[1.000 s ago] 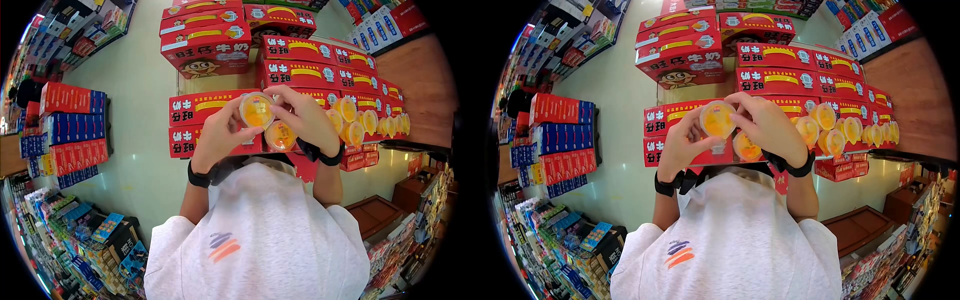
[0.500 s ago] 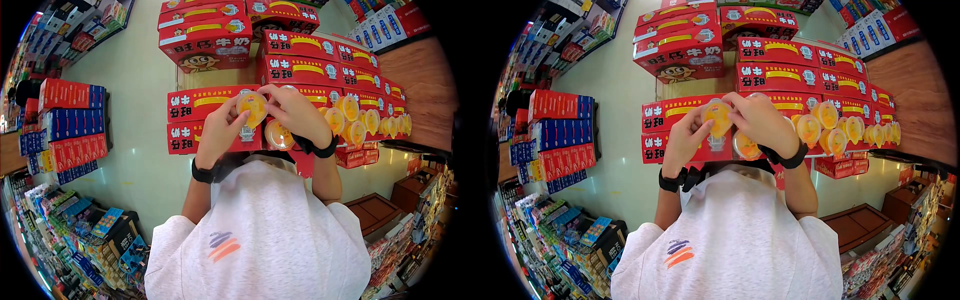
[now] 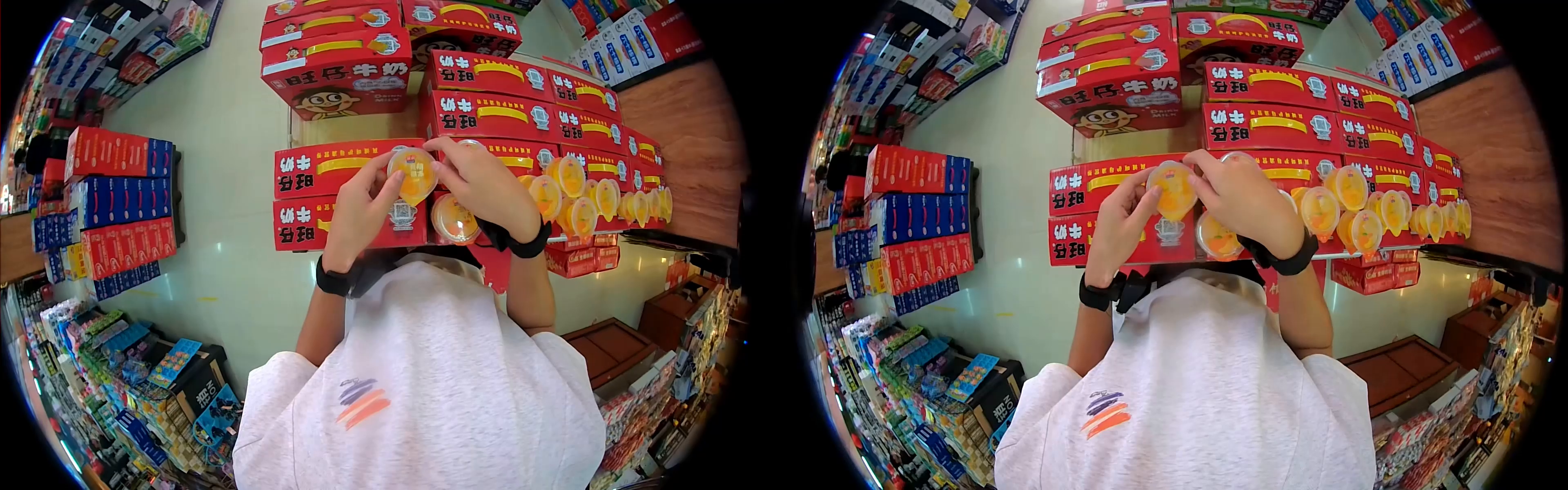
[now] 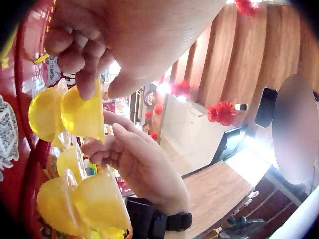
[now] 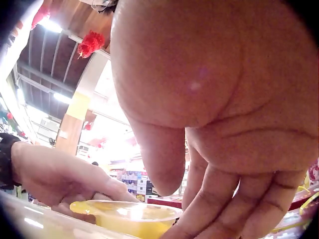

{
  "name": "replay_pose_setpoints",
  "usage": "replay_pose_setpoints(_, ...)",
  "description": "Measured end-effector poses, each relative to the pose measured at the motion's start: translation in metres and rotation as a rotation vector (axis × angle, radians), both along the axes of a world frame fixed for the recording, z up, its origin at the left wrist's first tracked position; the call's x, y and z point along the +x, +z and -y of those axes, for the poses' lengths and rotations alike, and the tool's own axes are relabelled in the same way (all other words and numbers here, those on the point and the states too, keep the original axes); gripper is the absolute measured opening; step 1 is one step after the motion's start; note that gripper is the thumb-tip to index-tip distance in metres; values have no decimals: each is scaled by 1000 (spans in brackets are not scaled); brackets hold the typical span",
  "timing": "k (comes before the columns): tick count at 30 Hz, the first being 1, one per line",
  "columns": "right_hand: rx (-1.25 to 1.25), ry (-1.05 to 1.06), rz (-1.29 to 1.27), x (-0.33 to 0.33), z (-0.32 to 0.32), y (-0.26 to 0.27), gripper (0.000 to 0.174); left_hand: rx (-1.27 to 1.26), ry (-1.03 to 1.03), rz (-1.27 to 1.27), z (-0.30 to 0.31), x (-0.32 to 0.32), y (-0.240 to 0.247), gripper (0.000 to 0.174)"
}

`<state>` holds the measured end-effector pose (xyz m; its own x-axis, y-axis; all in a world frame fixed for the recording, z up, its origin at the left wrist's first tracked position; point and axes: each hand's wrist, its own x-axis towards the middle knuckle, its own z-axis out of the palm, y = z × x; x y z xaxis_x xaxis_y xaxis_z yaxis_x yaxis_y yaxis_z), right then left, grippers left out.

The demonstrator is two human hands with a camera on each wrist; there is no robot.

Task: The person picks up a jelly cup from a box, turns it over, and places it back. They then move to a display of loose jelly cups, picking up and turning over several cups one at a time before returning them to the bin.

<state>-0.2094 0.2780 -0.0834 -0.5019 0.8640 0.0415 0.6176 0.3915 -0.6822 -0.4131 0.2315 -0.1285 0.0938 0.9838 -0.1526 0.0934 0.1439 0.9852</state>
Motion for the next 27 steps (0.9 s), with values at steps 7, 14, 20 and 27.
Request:
replay_pose_setpoints(7,-16,-36,-10,0,5,4,24,-36,-13,-63,3,-7,3,37)
replay_pose_setpoints(14,-48,-180,-108,10,21,24,28,28,92,-39,12,-18,6,32)
replay_pose_setpoints(20,-22,-297,-215,17,53,59,27,188,129,-2,24,-29,17,14)
replay_pose_setpoints(27,521,208,-479,1,133,126,10,397,-87,423,64,-23,45,31)
